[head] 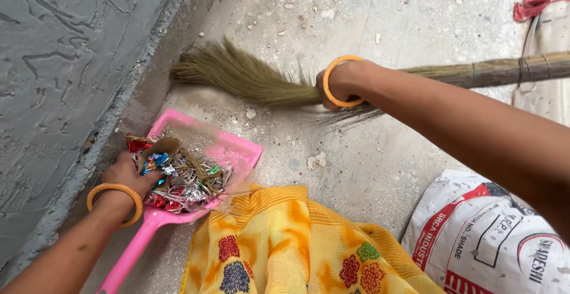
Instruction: The person sweeps debris into a pink dustpan using a broom and their hands. They continue sweeping the floor and along the base of a wall to gather the remaining trash.
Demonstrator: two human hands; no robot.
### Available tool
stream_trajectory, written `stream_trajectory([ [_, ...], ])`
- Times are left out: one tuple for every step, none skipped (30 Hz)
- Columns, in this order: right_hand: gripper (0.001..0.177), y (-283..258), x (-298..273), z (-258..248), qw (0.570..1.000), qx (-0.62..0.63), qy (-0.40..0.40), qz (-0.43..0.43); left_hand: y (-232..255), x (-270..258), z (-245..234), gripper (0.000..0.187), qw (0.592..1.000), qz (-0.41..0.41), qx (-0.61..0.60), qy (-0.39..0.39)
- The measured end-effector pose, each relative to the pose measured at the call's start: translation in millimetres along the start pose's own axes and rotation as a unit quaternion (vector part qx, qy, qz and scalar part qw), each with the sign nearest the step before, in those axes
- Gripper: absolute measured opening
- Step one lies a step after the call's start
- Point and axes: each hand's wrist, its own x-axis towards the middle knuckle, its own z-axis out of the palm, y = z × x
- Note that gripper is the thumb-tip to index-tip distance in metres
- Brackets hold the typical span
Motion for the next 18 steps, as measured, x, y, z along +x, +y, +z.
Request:
stream_trajectory([
  [0.030,-1,-9,0,1.000,-0.002,0.002,0.000,3,0,-1,0.066,1.000,-0.001,-0.002,0.002],
  [0.032,-3,-18,0,1.000,-0.009,0.010,-0.024,5,0,-4,0.065,1.000,-0.005,0.003,-0.007],
  [0.034,-5,-27,1,0.999,-0.015,0.018,-0.049,6,-1,-6,0.065,1.000,-0.010,0.007,-0.015],
  [0.034,-9,-39,1,0.998,-0.016,0.018,-0.049,5,-1,-5,0.065,1.000,-0.011,0.007,-0.016],
  [0.034,-12,-51,1,0.998,-0.022,0.013,-0.056,5,-1,-3,0.066,1.000,-0.005,0.006,-0.009],
  [0.034,-16,-64,1,0.998,-0.025,0.009,-0.062,4,0,-3,0.067,1.000,0.002,0.006,-0.003],
  [0.034,-18,-78,-4,0.998,-0.025,0.009,-0.062,3,-1,-3,0.067,1.000,0.002,0.007,-0.002],
  [0.034,-17,-92,-9,0.998,-0.028,0.008,-0.063,4,-1,-2,0.068,1.000,0.001,0.005,-0.003],
  [0.034,-17,-106,-15,0.997,-0.032,0.006,-0.064,4,0,-1,0.068,1.000,-0.001,0.003,-0.004],
  [0.034,-12,-115,-24,0.997,-0.032,0.007,-0.063,3,-2,-1,0.068,1.000,0.000,0.002,-0.003],
  [0.034,-8,-125,-33,0.996,-0.022,0.041,-0.075,1,-4,-1,0.067,1.000,0.003,-0.002,0.000],
  [0.033,-3,-134,-44,0.993,-0.014,0.077,-0.086,1,-3,-2,0.065,1.000,0.007,-0.008,0.006],
  [0.033,3,-135,-52,0.993,-0.015,0.081,-0.084,0,-3,-1,0.065,1.000,0.008,-0.010,0.009],
  [0.034,7,-135,-59,0.994,-0.003,0.088,-0.066,-3,-6,-1,0.066,1.000,0.008,-0.014,0.015],
  [0.034,11,-136,-66,0.994,0.010,0.095,-0.049,-7,-9,0,0.067,1.000,0.008,-0.017,0.021],
  [0.034,13,-125,-66,0.994,0.011,0.097,-0.048,-4,-11,-6,0.067,1.000,0.009,-0.017,0.023],
  [0.035,16,-113,-66,0.995,0.018,0.098,-0.028,-1,-14,-12,0.065,1.000,0.003,-0.017,0.021],
  [0.035,19,-102,-64,0.995,0.025,0.096,-0.008,1,-20,-15,0.063,1.000,-0.005,-0.016,0.014],
])
